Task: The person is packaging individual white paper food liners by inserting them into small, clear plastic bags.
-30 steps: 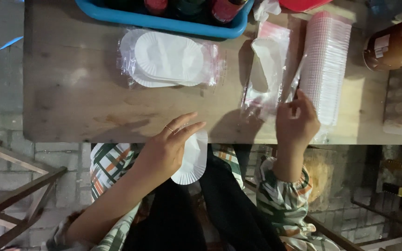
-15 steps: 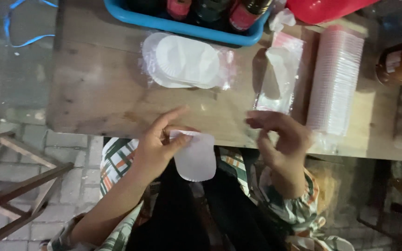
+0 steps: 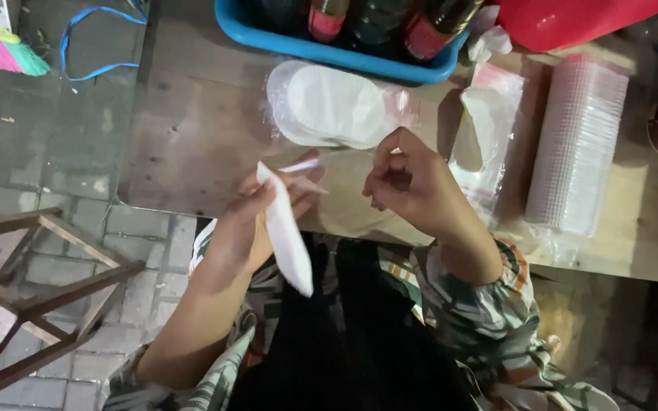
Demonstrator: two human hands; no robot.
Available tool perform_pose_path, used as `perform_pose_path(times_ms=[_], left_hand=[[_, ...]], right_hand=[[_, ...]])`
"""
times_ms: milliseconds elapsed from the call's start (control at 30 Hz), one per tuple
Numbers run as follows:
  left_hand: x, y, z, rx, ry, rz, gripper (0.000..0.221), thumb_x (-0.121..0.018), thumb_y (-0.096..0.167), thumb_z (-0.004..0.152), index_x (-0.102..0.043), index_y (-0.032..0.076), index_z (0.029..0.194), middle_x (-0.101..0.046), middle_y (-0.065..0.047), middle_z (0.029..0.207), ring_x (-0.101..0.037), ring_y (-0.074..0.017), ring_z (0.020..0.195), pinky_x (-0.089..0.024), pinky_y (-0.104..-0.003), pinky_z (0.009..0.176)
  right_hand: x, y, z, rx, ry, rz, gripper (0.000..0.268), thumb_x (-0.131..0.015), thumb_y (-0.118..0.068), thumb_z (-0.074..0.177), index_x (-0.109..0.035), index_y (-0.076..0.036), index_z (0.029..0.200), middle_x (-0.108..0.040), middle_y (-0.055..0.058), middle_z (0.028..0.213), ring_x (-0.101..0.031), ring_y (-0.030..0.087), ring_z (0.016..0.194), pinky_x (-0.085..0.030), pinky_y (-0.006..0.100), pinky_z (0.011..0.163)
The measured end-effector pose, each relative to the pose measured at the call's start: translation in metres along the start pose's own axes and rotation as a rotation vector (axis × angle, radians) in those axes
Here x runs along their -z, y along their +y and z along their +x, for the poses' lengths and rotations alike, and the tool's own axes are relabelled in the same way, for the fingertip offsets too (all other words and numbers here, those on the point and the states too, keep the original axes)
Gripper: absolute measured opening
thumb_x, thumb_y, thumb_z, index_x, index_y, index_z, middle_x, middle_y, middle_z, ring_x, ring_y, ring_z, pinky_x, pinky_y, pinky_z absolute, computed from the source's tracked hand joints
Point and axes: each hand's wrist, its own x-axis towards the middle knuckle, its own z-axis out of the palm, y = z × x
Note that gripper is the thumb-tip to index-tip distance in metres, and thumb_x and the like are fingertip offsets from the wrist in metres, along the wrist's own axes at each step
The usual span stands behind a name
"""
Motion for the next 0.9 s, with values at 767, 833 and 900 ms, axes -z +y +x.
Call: perform_pose_path(times_ms=[767,833,900], left_hand=[[0.022,0.011,0.061,-0.302,-0.061,-0.018,0.043,-0.078,0.024,0.093,-0.065,0.000,0.127,-0.065,-0.022,0.137,-0.061,-0.0387,0.133,-0.052,-0.047,0.113],[0.021,0.015,0.059,-0.312,0.027,-0.015,0.032,-0.072,0.021,0.098,-0.067,0.002,0.124,-0.069,-0.019,0.132,-0.065,-0.0365,0.126,-0.055,-0.049,0.110],[0.023,0.017,0.050,-0.331,0.054,0.010,0.035,-0.075,0.025,0.096,-0.068,0.004,0.123,-0.068,-0.019,0.135,-0.065,-0.0342,0.128,-0.055,-0.045,0.111]], right_hand=[[0.003,0.034,0.017,0.236,0.291,0.228,0.047,-0.070,0.009,0.093,-0.051,-0.002,0.134,-0.072,0.023,0.092,-0.070,0.023,0.077,-0.065,0.035,0.079],[0.004,0.040,0.024,0.204,0.337,0.284,0.051,-0.070,0.012,0.090,-0.052,0.000,0.136,-0.071,0.025,0.089,-0.070,0.024,0.074,-0.064,0.037,0.075],[0.004,0.045,0.025,0.204,0.341,0.305,0.051,-0.071,0.012,0.090,-0.053,0.000,0.136,-0.070,0.023,0.088,-0.069,0.022,0.074,-0.065,0.035,0.075]])
